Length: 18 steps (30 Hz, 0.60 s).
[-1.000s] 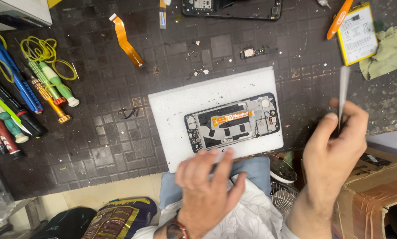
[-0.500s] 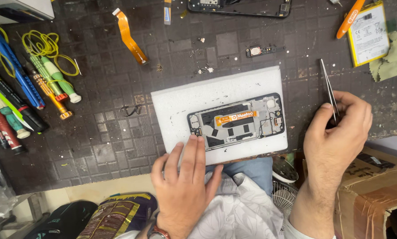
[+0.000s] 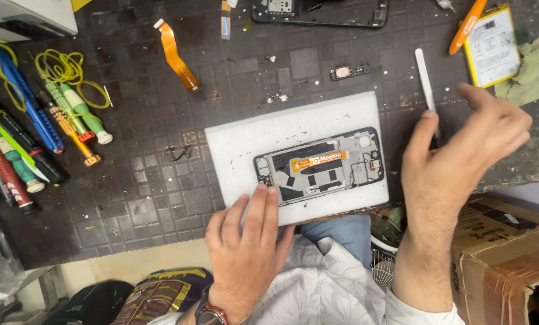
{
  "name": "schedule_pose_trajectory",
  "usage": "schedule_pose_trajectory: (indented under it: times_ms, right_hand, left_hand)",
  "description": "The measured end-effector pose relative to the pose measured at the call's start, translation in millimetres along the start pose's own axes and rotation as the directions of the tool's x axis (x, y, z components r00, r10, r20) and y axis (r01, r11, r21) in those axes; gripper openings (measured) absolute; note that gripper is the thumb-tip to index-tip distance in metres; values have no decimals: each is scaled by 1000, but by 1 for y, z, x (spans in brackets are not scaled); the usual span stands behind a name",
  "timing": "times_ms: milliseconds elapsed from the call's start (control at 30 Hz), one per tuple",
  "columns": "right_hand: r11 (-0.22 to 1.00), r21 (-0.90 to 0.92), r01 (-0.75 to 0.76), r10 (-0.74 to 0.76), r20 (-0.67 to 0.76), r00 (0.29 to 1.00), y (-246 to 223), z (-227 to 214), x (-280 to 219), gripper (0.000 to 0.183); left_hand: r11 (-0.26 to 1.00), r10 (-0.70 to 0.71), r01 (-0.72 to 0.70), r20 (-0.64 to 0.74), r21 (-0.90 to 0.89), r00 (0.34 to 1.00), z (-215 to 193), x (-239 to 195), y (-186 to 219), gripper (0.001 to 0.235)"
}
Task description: The person uses tweezers and a precision screwdriver to remove small components and screws from a disassembled smartphone chassis. They then wipe the interior surfaces with a cloth.
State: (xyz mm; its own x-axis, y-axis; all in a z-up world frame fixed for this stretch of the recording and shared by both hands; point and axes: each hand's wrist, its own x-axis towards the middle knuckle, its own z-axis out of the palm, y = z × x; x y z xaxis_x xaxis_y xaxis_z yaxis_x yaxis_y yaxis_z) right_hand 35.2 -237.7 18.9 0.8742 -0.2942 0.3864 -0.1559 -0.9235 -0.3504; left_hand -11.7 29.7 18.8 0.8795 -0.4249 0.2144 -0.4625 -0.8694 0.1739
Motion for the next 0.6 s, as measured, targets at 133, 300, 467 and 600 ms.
schedule_pose_trajectory:
  times_ms: [133, 300, 467, 600]
  right_hand:
    - [998, -6, 64, -63, 85, 994, -14, 1, 19, 42]
    - [973, 29, 228, -230, 123, 965, -25, 11, 50, 31]
    - [971, 63, 229, -238, 229, 944, -28, 14, 64, 13]
    - [974, 40, 225, -227, 262, 938, -27, 19, 64, 11]
  left_hand:
    - [999, -4, 4, 1, -45, 1000, 4, -6, -6, 63]
    - [996, 3, -3, -5, -94, 1000, 10, -9, -13, 65]
    - [993, -1, -1, -19, -118, 1000, 13, -12, -15, 65]
    - [989, -5, 3, -15, -147, 1000, 13, -12, -17, 65]
